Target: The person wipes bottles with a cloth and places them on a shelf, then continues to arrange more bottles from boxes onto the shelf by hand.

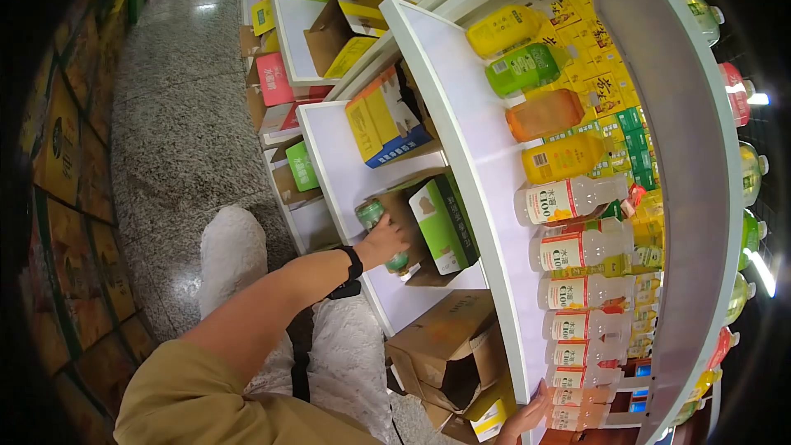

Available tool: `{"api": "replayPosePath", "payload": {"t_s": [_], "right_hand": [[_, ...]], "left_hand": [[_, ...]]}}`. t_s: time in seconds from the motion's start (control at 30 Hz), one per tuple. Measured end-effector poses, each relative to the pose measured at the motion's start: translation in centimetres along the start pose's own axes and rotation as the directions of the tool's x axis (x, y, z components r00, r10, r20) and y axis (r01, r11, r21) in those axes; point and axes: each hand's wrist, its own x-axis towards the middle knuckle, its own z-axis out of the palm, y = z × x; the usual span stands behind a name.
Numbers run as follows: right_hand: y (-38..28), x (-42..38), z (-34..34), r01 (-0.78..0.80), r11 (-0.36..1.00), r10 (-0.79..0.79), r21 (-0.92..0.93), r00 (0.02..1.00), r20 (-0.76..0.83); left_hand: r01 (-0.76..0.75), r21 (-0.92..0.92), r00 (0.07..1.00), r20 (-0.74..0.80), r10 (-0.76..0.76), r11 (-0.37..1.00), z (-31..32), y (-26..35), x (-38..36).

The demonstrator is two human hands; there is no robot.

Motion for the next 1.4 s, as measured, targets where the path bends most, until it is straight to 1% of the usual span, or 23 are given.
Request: {"api": "replayPosePath", "payload": {"t_s": [0.1,0.2,0.23,0.27,0.3,0.33,0.37,0.4,0.47,0.53,0.57,0.6,0.67,0.7,0.73,0.77,0.83,0.9,1.0,1.17,1.23,1.3,1.4], "right_hand": [[-0.5,0.2,-0.1,0.009,1.0,-0.009,-0.026,1.0,0.016],[0.7,0.1,-0.3,-0.016,0.999,0.015,-0.041,1.0,-0.001],[1.3,0.2,-0.1,0.036,0.996,-0.037,-0.078,0.999,-0.012],[1.6,0.2,0.1,0.084,0.99,-0.087,-0.112,0.996,-0.021],[1.2,0.0,0.2,0.057,0.993,-0.061,-0.102,0.997,-0.043],[0.5,-0.1,0.1,0.04,0.993,-0.045,-0.113,0.998,-0.04],[-0.4,0.0,0.0,0.026,0.992,-0.031,-0.12,0.999,-0.037],[-1.2,-0.1,-0.1,0.014,0.989,-0.021,-0.145,0.999,-0.049],[-1.1,-0.2,0.0,0.0,0.986,-0.012,-0.167,0.997,-0.07],[-1.4,-0.3,0.2,0.024,0.979,-0.044,-0.203,0.994,-0.095],[-1.9,-0.3,0.1,-0.008,0.983,-0.011,-0.184,0.995,-0.103],[-2.4,-0.3,0.1,0.027,0.984,-0.05,-0.177,0.991,-0.124],[-1.8,-0.3,0.5,0.093,0.977,-0.127,-0.191,0.976,-0.175],[-1.8,-0.4,0.5,0.073,0.981,-0.105,-0.179,0.978,-0.179],[-2.1,-0.4,0.4,0.078,0.976,-0.115,-0.202,0.977,-0.178],[-2.5,-0.4,0.3,0.086,0.971,-0.127,-0.223,0.976,-0.178],[-2.9,-0.4,0.3,0.063,0.978,-0.101,-0.196,0.977,-0.19],[-3.0,-0.4,0.3,0.072,0.974,-0.118,-0.213,0.97,-0.214],[-2.9,-0.4,0.5,0.064,0.973,-0.117,-0.224,0.965,-0.233],[-3.1,-0.3,0.3,0.051,0.975,-0.104,-0.214,0.964,-0.246],[-3.2,-0.3,0.2,0.062,0.974,-0.113,-0.218,0.967,-0.227],[-3.4,-0.3,0.2,0.046,0.978,-0.092,-0.205,0.97,-0.225],[-3.4,-0.3,-0.1,0.072,0.978,-0.112,-0.194,0.972,-0.207]], "left_hand": [[0.024,-0.017,0.998,-0.06,-0.025,1.0,-1.3,0.1,-2.6],[-0.069,-0.078,0.997,-0.042,0.066,0.995,-2.5,-0.3,-4.6],[-0.11,-0.206,0.991,0.058,0.124,0.972,-3.6,-0.7,-4.9],[-0.115,-0.318,0.948,0.249,0.2,0.941,-8.2,-1.4,-4.8],[-0.088,-0.417,0.859,0.428,0.281,0.904,-12.1,-2.1,-4.6],[-0.114,-0.399,0.852,0.432,0.296,0.91,-12.5,-2.5,-4.3],[-0.065,-0.703,0.77,0.415,0.484,0.708,-12.7,-3.3,-4.3],[0.044,-0.905,0.687,0.336,0.645,0.424,-13.0,-4.1,-4.1],[-0.019,-0.954,0.636,0.219,0.74,0.298,-20.1,-4.6,-4.5],[-0.005,-0.959,0.673,0.206,0.71,0.282,-28.3,-4.6,-5.0],[-0.052,-0.958,0.736,0.156,0.659,0.284,-32.1,-4.6,-5.1],[-0.098,-0.953,0.791,0.1,0.603,0.286,-34.6,-4.8,-4.8],[-0.317,-0.918,0.846,-0.16,0.509,0.237,-37.9,-5.2,-2.6],[-0.187,-0.978,0.893,-0.128,0.43,0.097,-39.6,-4.9,-1.7],[-0.182,-0.983,0.932,-0.166,0.321,0.022,-41.5,-4.1,-0.5],[-0.155,-0.985,0.961,-0.132,0.243,0.078,-43.1,-3.8,0.9],[-0.157,-0.985,0.988,-0.157,0.01,0.067,-45.4,-1.9,3.8],[-0.149,-0.984,0.974,-0.163,-0.158,0.102,-44.7,-1.6,7.9],[-0.142,-0.974,0.963,-0.177,-0.202,0.177,-41.2,-2.9,13.3],[-0.07,-0.99,0.975,-0.093,-0.202,0.121,-38.0,-3.9,18.5],[-0.036,-0.993,0.976,-0.059,-0.21,0.113,-37.0,-3.9,19.0],[-0.106,-0.991,0.974,-0.121,-0.191,0.086,-36.1,-3.3,19.2],[-0.009,-0.992,0.978,-0.035,-0.205,0.125,-35.4,-3.2,18.2]]}}
